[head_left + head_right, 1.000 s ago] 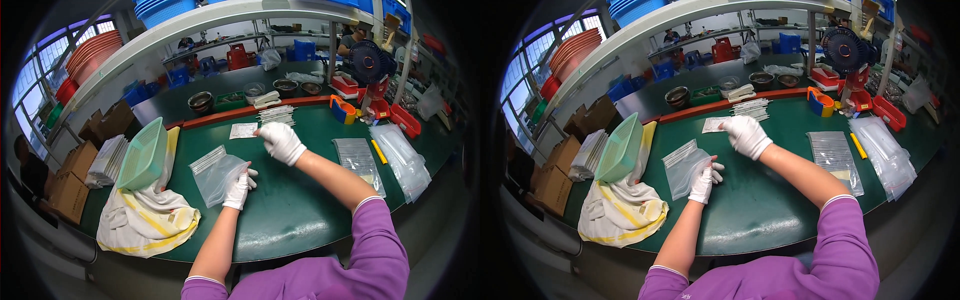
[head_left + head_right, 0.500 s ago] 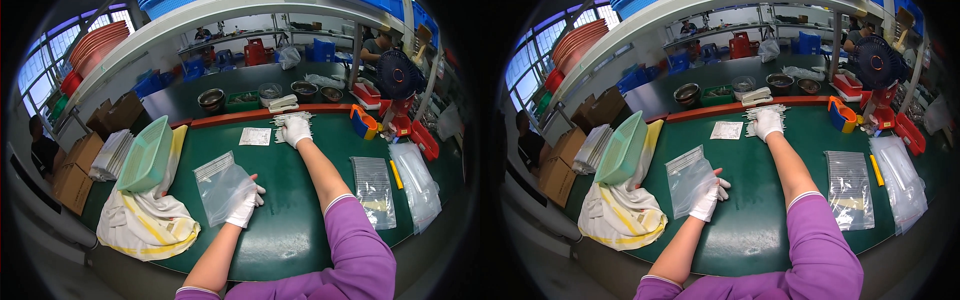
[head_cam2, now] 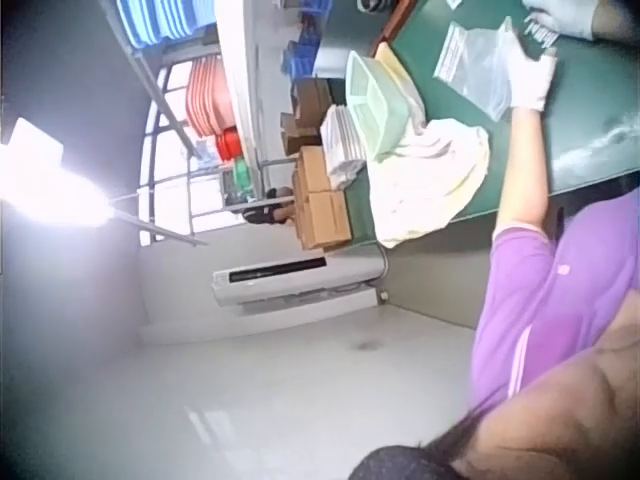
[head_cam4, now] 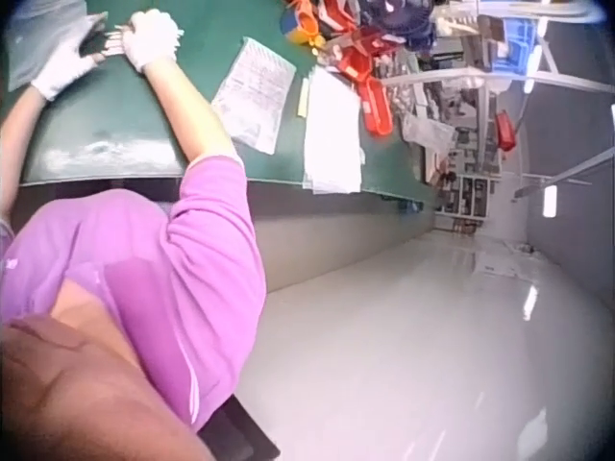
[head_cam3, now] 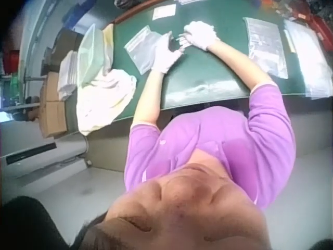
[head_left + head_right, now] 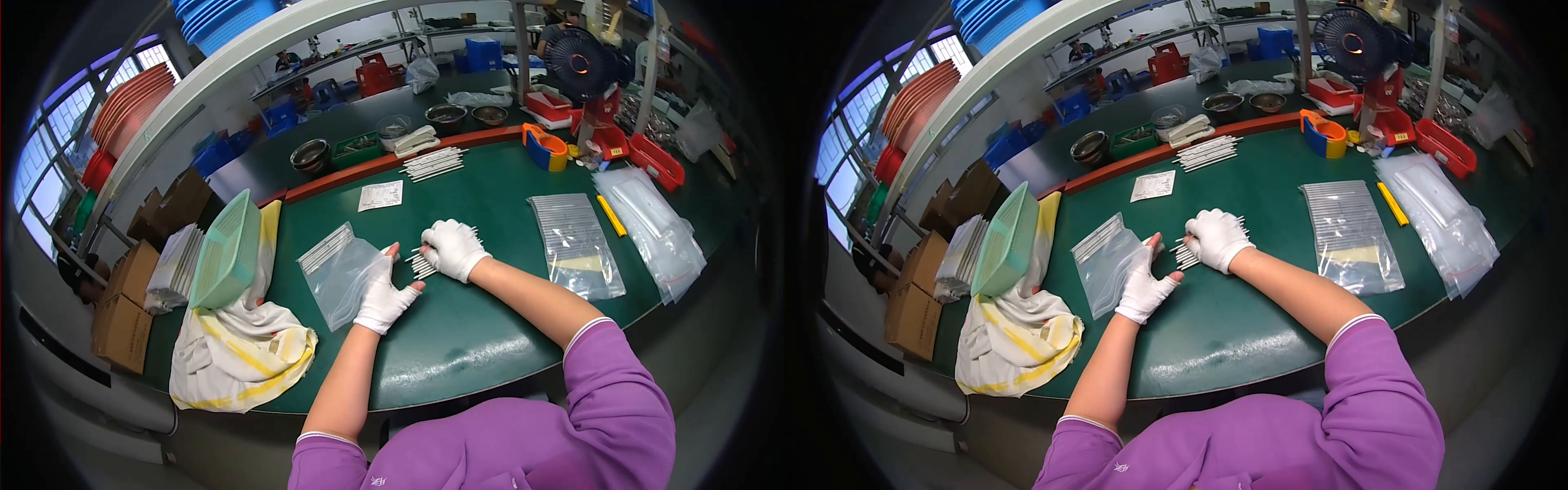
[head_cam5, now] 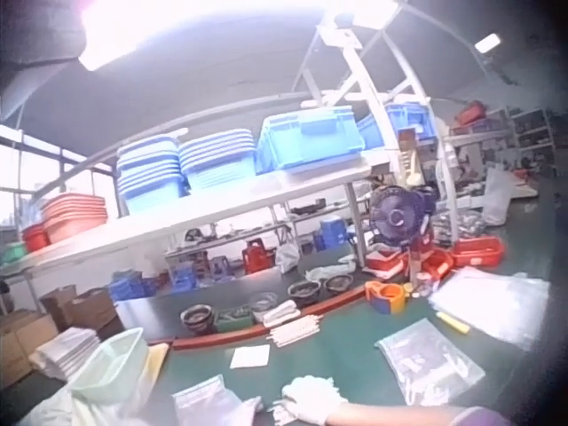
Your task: Counting a specific number of thin metal rods and placing them into clear plastic bags at a workstation.
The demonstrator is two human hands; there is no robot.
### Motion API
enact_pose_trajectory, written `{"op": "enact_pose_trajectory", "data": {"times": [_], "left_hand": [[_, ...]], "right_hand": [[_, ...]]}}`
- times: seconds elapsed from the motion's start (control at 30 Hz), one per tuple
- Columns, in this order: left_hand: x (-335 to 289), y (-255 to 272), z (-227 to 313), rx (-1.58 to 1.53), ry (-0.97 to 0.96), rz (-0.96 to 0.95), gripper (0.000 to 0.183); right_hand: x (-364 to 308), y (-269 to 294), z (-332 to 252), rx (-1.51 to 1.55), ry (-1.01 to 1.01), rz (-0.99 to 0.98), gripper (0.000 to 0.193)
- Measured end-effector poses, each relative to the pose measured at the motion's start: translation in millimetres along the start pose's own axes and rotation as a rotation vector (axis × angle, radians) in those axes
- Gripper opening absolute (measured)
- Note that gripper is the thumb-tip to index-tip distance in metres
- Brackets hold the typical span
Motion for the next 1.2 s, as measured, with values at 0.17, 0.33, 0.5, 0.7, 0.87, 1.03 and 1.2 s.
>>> {"op": "enact_pose_trajectory", "data": {"times": [0.17, 0.33, 0.5, 0.7, 0.87, 1.03, 1.2], "left_hand": [[-16.5, -42.4, 43.6, 0.593, -0.189, -0.218, 0.107], [-39.3, -60.5, 64.2, 0.954, -0.050, -0.294, 0.084], [-53.1, -70.2, 72.9, 0.984, -0.023, -0.248, 0.062], [-59.4, -75.8, 72.7, 0.994, 0.013, -0.213, 0.059], [-21.1, -71.4, 47.9, 0.964, 0.043, -0.113, 0.052], [7.5, -52.5, 26.4, 0.316, 0.036, -0.139, 0.053], [-6.4, -61.7, 63.8, 0.789, -0.012, -0.297, 0.093]], "right_hand": [[-57.2, 5.4, -28.1, 0.051, 0.075, -0.011, 0.021], [-93.5, 34.7, 2.6, -0.144, 0.067, 0.024, 0.041], [-118.5, 34.2, 3.3, -0.101, 0.021, -0.180, 0.059], [-131.4, 41.2, -10.1, -0.206, -0.005, -0.288, 0.066], [-92.5, 33.4, 7.0, -0.140, -0.006, -0.297, 0.062], [-61.9, 7.8, 53.2, 1.402, -0.126, -0.094, 0.072], [-64.5, 0.4, 48.2, 1.543, -0.046, -0.010, 0.077]]}}
Point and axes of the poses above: each hand's wrist, its own x-axis towards the middle knuckle, its own y-axis out of the back of the hand, z = x × y, the point moved 3 cm from there along x, towards the middle knuckle, and after that the axes turned 7 degrees about -z, right-handed, at the moved point
